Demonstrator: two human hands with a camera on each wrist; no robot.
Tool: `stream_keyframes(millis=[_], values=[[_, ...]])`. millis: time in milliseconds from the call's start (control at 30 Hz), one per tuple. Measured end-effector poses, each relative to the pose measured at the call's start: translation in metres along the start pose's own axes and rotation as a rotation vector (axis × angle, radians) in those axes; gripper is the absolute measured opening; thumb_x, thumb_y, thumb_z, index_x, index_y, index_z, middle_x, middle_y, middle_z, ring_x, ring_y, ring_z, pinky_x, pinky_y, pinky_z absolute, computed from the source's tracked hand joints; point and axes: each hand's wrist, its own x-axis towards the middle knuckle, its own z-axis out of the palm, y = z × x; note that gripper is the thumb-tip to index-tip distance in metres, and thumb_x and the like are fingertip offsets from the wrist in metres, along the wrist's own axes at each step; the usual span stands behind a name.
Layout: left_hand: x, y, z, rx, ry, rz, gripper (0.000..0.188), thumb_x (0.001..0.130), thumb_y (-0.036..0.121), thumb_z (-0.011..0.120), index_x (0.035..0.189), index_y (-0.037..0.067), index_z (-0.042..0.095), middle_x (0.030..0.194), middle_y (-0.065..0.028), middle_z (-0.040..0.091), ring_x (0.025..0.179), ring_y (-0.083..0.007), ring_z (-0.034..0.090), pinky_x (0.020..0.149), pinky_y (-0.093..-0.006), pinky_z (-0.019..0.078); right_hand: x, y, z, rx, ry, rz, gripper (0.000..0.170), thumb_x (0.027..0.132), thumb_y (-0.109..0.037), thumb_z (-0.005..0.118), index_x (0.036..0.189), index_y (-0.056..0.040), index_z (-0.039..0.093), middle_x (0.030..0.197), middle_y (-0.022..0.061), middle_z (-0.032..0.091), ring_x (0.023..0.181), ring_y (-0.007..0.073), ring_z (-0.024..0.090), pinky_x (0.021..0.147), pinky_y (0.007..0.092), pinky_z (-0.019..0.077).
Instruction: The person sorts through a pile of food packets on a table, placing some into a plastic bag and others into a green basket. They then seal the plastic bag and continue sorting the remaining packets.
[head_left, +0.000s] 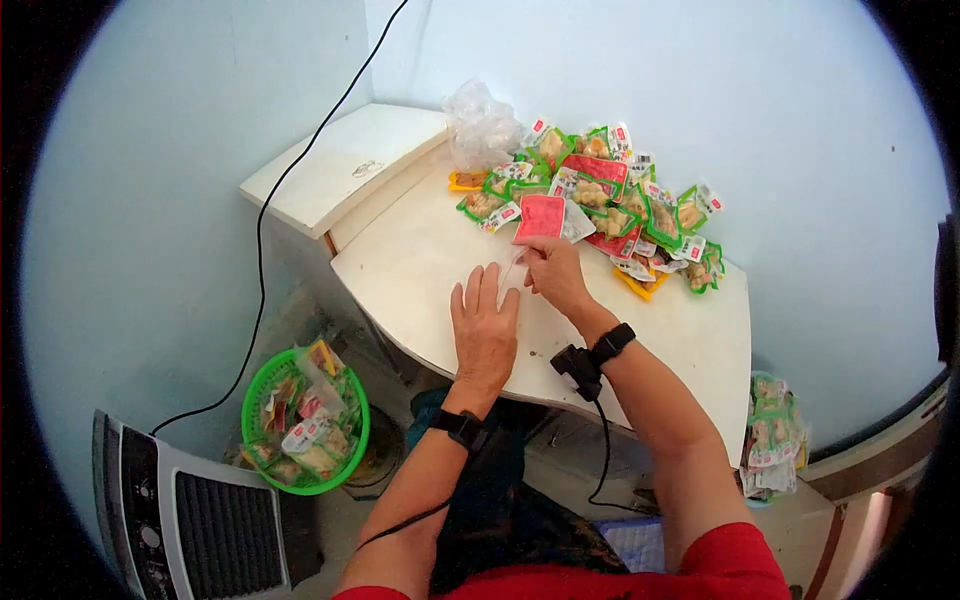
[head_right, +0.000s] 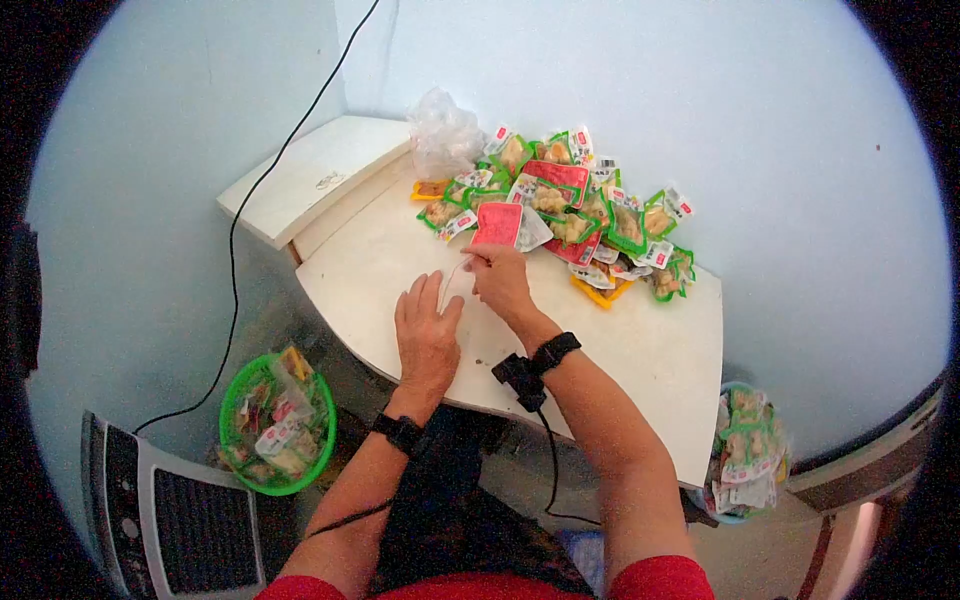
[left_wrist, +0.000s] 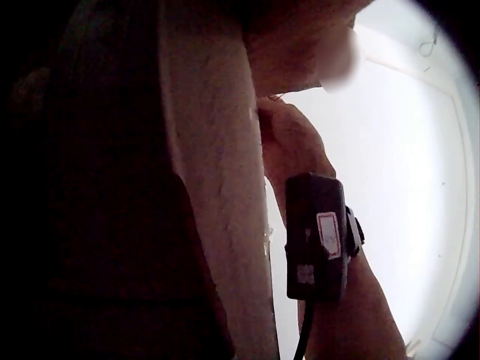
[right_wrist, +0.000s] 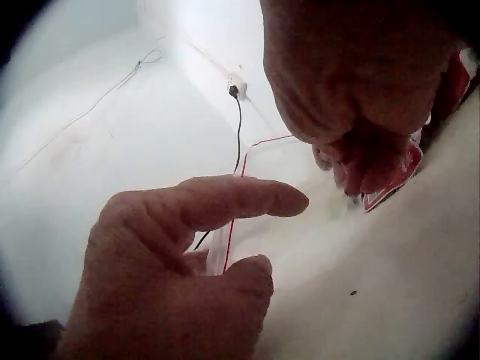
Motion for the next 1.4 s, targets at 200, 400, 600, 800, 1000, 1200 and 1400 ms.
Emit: stream_keyframes(millis=[200, 400, 600, 800, 1000, 1200, 1400], values=[[-0.005, -0.005, 0.004, -0.113, 0.025, -0.087, 0.04, 0.073, -0.01, 0.055, 0.111, -0.002, 0.063, 0.136, -0.0251, 0.047, 0.131, -0.044, 0.04, 0.111, -0.0514, 0.0333, 0.013, -0.007, -0.002, -0.037, -0.089, 0.006, 0.034, 0.082, 0.006, 0.051, 0.11, 0.0001, 0.069, 0.081, 0.0061, 0.067, 0.054, 0.0107, 0.059, 0.043, 0.0244, 0.0461], [-0.004, -0.006, 0.008, -0.12, -0.015, -0.065, 0.057, 0.074, -0.013, 0.051, 0.13, -0.006, 0.049, 0.138, -0.0275, 0.044, 0.134, -0.0453, 0.037, 0.113, -0.0522, 0.0307, 0.062, 0.019, -0.021, -0.329, 0.112, -0.355, 0.034, 0.075, 0.009, 0.05, 0.099, -0.0013, 0.072, 0.09, 0.0105, 0.07, 0.071, 0.0207, 0.067, 0.06, 0.0322, 0.0521], [-0.001, -0.002, 0.002, -0.104, -0.048, -0.092, 0.063, 0.071, -0.013, 0.05, 0.134, -0.005, 0.045, 0.143, -0.0271, 0.038, 0.137, -0.0445, 0.033, 0.114, -0.0576, 0.0247, 0.082, 0.003, -0.012, -0.815, -0.07, -0.725, 0.046, 0.068, 0.006, 0.063, 0.112, -0.0076, 0.068, 0.127, 0.012, 0.061, 0.113, 0.034, 0.057, 0.092, 0.0393, 0.0492], [-0.001, -0.002, 0.004, -0.089, -0.043, -0.1, 0.066, 0.07, -0.014, 0.049, 0.136, -0.006, 0.042, 0.145, -0.0271, 0.036, 0.138, -0.044, 0.032, 0.114, -0.0571, 0.0248, 0.106, 0.013, 0.013, -1.017, -0.157, -0.911, 0.044, 0.076, -0.005, 0.062, 0.119, -0.0097, 0.065, 0.113, 0.0068, 0.062, 0.1, 0.0292, 0.057, 0.083, 0.0407, 0.0517], [0.0, -0.002, 0.002, -0.047, -0.06, -0.073, 0.053, 0.082, -0.006, 0.05, 0.135, -0.009, 0.043, 0.143, -0.0303, 0.036, 0.136, -0.0462, 0.034, 0.112, -0.0587, 0.0272, 0.127, 0.032, 0.012, -0.996, -0.022, -0.916, 0.021, 0.082, -0.012, 0.06, 0.101, -0.0068, 0.068, 0.094, 0.0097, 0.066, 0.088, 0.0304, 0.061, 0.076, 0.042, 0.052], [0.001, -0.002, 0.005, -0.091, -0.029, -0.097, 0.062, 0.073, -0.012, 0.047, 0.135, -0.009, 0.041, 0.144, -0.0294, 0.036, 0.137, -0.0454, 0.032, 0.114, -0.0552, 0.0243, 0.069, -0.031, -0.058, -0.276, 0.285, -0.179, 0.016, 0.092, -0.013, 0.059, 0.093, 0.0008, 0.066, 0.082, 0.0116, 0.068, 0.067, 0.0245, 0.063, 0.064, 0.0385, 0.0518], [0.001, -0.002, 0.006, -0.147, -0.001, -0.095, 0.062, 0.073, -0.012, 0.047, 0.135, -0.008, 0.042, 0.143, -0.0297, 0.036, 0.136, -0.0461, 0.033, 0.114, -0.0525, 0.0262, -0.027, -0.032, -0.103, 0.618, 0.075, 0.149, 0.021, 0.097, -0.009, 0.053, 0.11, 0.0066, 0.06, 0.101, 0.0121, 0.068, 0.086, 0.0201, 0.069, 0.076, 0.0357, 0.0598]])
